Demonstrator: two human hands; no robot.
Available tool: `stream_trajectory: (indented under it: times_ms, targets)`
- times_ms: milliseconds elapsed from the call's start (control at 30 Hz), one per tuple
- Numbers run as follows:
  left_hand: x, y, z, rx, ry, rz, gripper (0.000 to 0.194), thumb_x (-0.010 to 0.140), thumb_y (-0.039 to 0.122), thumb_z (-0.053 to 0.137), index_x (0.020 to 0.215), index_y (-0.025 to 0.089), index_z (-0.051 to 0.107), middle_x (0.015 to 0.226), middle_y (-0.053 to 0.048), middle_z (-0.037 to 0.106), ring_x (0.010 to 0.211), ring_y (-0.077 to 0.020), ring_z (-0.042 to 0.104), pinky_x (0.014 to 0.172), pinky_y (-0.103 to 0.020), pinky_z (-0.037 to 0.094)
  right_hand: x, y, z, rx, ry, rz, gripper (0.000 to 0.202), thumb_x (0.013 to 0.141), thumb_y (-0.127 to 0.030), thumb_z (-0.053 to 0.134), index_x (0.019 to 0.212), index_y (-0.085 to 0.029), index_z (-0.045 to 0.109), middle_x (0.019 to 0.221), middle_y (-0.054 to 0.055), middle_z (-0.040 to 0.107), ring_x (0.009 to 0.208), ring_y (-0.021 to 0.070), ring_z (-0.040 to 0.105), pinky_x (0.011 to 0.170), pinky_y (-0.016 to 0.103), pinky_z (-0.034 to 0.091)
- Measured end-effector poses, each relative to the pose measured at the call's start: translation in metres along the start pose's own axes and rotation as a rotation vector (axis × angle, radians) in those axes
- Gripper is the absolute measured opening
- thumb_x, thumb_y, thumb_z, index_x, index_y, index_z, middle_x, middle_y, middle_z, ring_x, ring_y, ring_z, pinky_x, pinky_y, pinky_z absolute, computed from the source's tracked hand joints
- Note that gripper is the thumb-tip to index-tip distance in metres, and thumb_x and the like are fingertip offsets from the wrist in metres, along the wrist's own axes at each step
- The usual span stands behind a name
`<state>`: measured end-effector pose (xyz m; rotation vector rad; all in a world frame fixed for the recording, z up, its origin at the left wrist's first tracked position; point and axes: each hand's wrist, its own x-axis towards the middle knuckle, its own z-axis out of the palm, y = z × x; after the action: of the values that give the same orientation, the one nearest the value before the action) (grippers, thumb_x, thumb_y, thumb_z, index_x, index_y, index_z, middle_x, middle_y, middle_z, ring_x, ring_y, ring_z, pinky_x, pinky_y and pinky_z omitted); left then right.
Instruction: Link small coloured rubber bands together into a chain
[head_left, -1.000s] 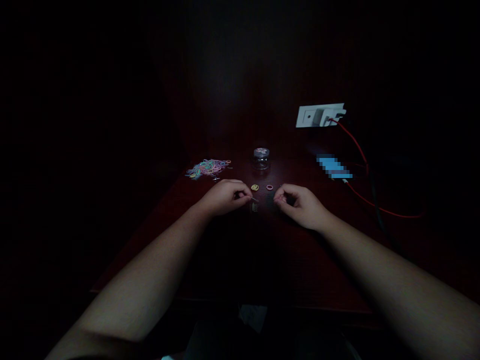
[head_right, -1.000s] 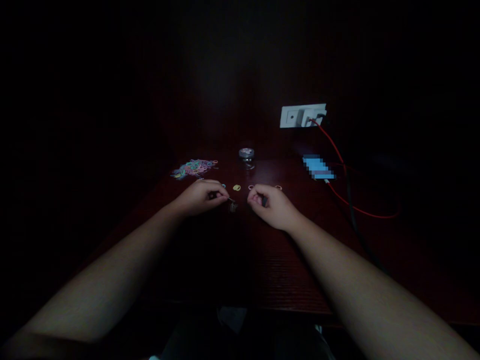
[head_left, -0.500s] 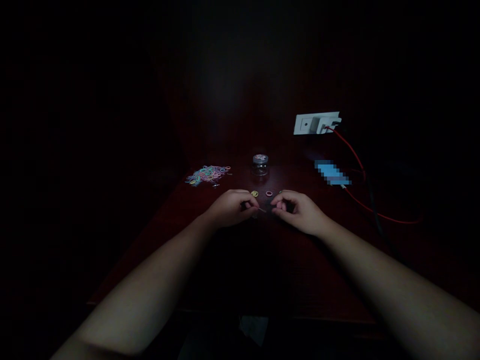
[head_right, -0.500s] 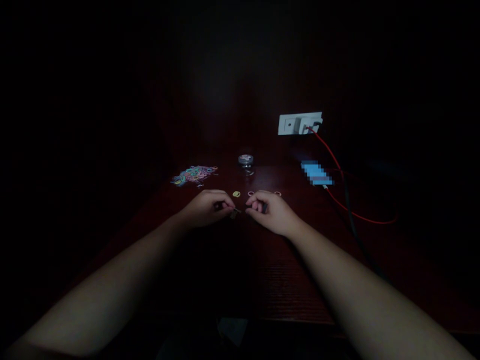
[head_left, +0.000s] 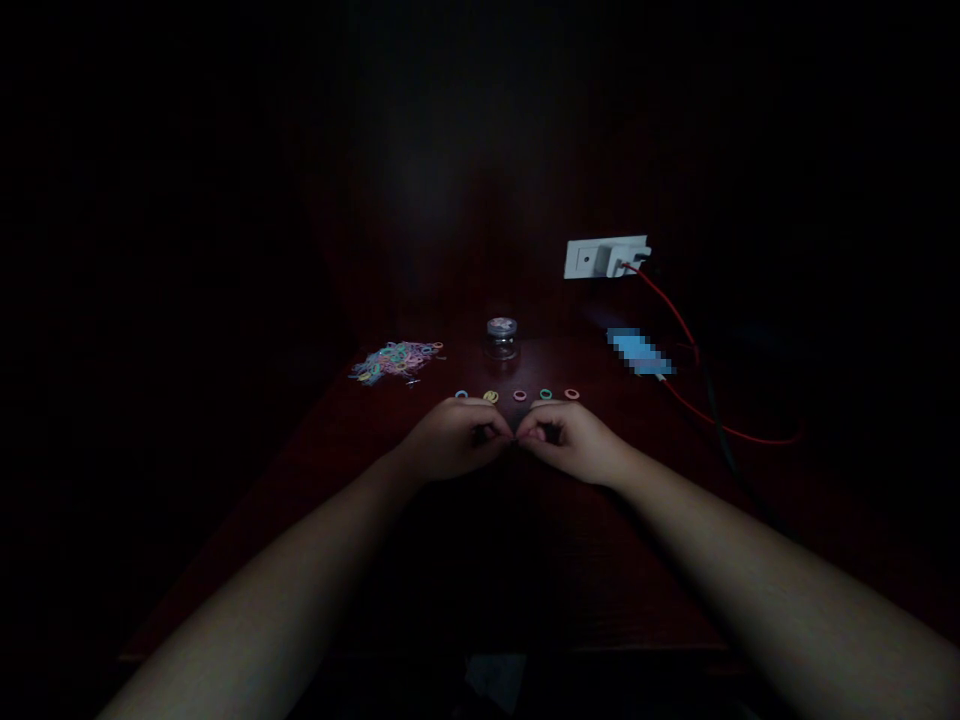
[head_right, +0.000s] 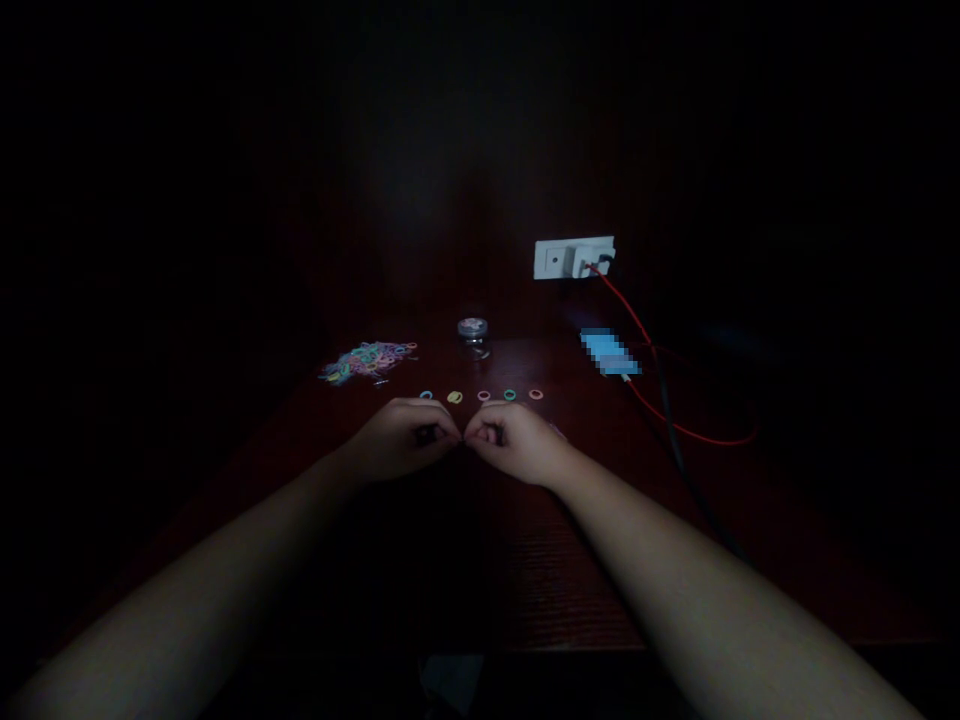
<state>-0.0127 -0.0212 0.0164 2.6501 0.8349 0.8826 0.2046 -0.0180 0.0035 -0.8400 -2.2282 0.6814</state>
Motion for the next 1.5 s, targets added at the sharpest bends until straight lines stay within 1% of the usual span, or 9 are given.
stream_trajectory:
  times_ms: [367,533,600,700,800,1033,1333,1433,1500]
  targets:
    - [0.001,-0.003,-0.005,-0.020,-0.075,0.005,0.012,0.083,0.018,0.057,0.084,0.018,0.069,0.079,-0.003,0.068,0.071,-0.0113,0.060,0.065,-0.022,0.045,-0.001,-0.002,-0.001,0.000,-0.056,0.016,0.008,0.074,-0.014,0.056,0.076,-0.015,0.064,0.069,0.000,0.056,0.062,0.0102,0.050,0.059,0.024,0.041]
    - [-0.003,-0.017,-0.016,0.041,-0.046,-0.093,0.012,0.082,0.021,0.058,0.082,0.017,0.070,0.077,-0.002,0.067,0.068,-0.0104,0.058,0.062,-0.022,0.044,0.000,0.001,-0.003,-0.013,-0.040,0.028,0.006,0.073,-0.014,0.056,0.072,-0.015,0.062,0.067,0.000,0.055,0.061,0.0108,0.049,0.059,0.024,0.040]
    - [-0.005,-0.023,-0.019,0.051,-0.065,-0.118,0.012,0.082,0.022,0.058,0.084,0.018,0.070,0.081,-0.002,0.067,0.069,-0.0103,0.059,0.063,-0.022,0.044,0.001,0.002,-0.004,-0.015,-0.019,0.017,0.005,0.073,-0.015,0.056,0.072,-0.015,0.061,0.066,0.000,0.055,0.061,0.0111,0.049,0.059,0.024,0.040]
    - [-0.007,-0.030,-0.020,0.033,-0.137,-0.100,0.014,0.081,0.020,0.060,0.088,0.019,0.071,0.089,-0.003,0.068,0.077,-0.0114,0.061,0.069,-0.023,0.047,0.002,0.006,-0.006,-0.014,0.019,0.003,0.007,0.075,-0.018,0.056,0.072,-0.015,0.061,0.065,0.000,0.055,0.060,0.0110,0.048,0.059,0.024,0.039]
    - [-0.006,-0.035,-0.016,-0.005,-0.163,-0.070,0.014,0.081,0.019,0.060,0.090,0.019,0.071,0.096,-0.004,0.068,0.084,-0.0123,0.063,0.075,-0.024,0.048,0.003,0.010,-0.007,-0.008,0.042,-0.009,0.010,0.077,-0.021,0.056,0.072,-0.014,0.062,0.064,0.000,0.055,0.059,0.0106,0.048,0.058,0.024,0.038]
    - [-0.002,-0.044,-0.008,0.038,-0.139,-0.073,0.014,0.080,0.018,0.062,0.090,0.019,0.072,0.098,-0.004,0.068,0.087,-0.0132,0.064,0.080,-0.025,0.049,0.004,0.014,-0.007,-0.013,0.037,-0.039,0.012,0.079,-0.022,0.056,0.073,-0.014,0.063,0.064,0.000,0.055,0.058,0.0105,0.048,0.059,0.025,0.038]
    - [0.000,-0.049,-0.002,0.119,-0.141,-0.094,0.016,0.081,0.021,0.062,0.093,0.021,0.073,0.100,-0.003,0.068,0.090,-0.0143,0.063,0.084,-0.027,0.049,0.004,0.013,-0.006,-0.015,0.053,-0.014,0.012,0.078,-0.023,0.056,0.074,-0.014,0.064,0.064,0.000,0.055,0.059,0.0105,0.048,0.059,0.024,0.039]
    - [0.000,-0.048,-0.004,0.121,-0.126,-0.093,0.019,0.081,0.021,0.061,0.097,0.021,0.072,0.101,-0.003,0.069,0.092,-0.0149,0.063,0.086,-0.028,0.049,0.004,0.013,-0.006,-0.002,0.056,0.004,0.013,0.078,-0.024,0.056,0.076,-0.014,0.065,0.065,0.001,0.056,0.060,0.0112,0.048,0.059,0.025,0.039]
    - [-0.001,-0.048,-0.008,0.141,-0.080,-0.110,0.020,0.083,0.021,0.058,0.098,0.022,0.072,0.101,-0.004,0.068,0.094,-0.0151,0.063,0.088,-0.029,0.049,0.004,0.014,-0.006,0.006,0.065,0.017,0.014,0.078,-0.025,0.056,0.076,-0.014,0.065,0.065,0.001,0.056,0.060,0.0116,0.048,0.058,0.025,0.039]
